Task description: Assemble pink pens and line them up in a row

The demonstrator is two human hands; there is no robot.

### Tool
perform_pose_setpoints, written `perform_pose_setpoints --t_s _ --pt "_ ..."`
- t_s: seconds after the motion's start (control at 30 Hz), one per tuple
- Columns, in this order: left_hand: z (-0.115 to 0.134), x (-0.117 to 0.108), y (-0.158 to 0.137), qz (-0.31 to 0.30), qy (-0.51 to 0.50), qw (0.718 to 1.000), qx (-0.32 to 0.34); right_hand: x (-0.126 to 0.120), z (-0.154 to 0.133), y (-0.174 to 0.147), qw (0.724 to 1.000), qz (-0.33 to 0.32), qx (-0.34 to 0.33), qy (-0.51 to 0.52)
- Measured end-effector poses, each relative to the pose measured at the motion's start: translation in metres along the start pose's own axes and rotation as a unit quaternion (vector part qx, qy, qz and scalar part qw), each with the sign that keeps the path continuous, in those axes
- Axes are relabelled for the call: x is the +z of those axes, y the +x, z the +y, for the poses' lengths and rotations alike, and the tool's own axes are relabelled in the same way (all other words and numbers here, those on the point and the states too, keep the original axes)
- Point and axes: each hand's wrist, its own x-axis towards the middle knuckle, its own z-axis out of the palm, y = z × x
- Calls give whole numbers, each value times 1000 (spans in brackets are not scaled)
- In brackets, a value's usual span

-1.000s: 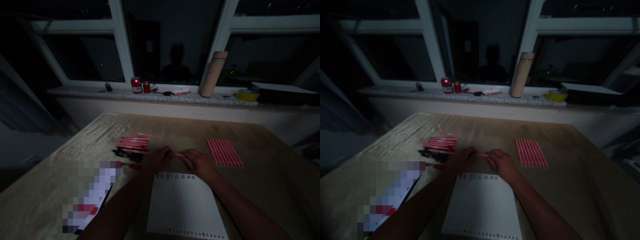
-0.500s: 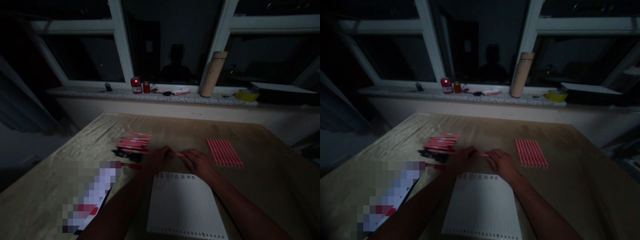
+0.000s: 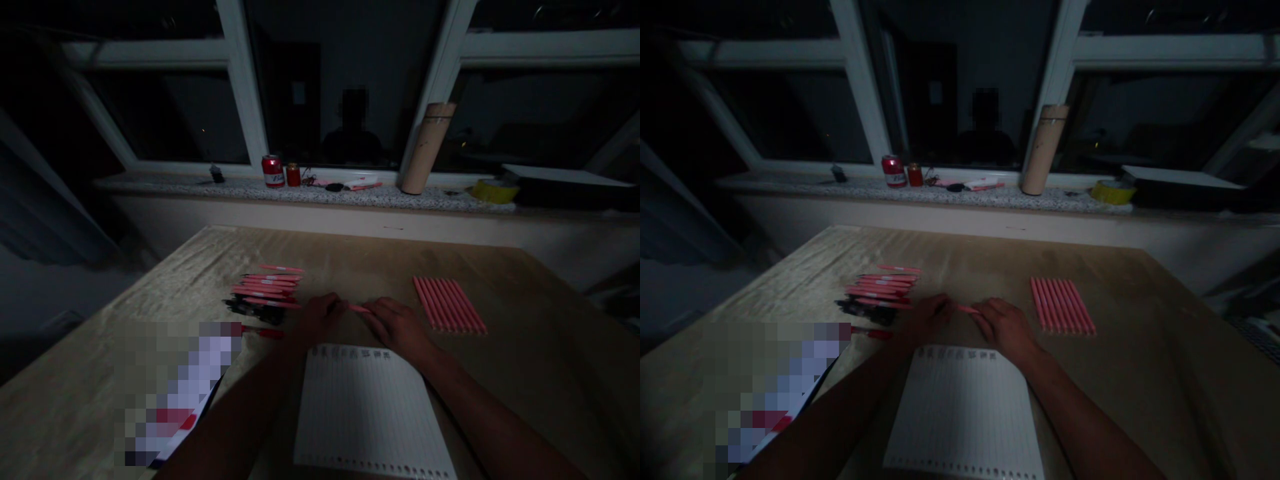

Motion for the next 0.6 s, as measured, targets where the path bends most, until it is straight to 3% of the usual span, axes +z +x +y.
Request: perform_pose_setpoints --t_s 0.6 --pt "-4 -3 0 64 -67 995 -20 -4 -1 -1 999 -16 10 28"
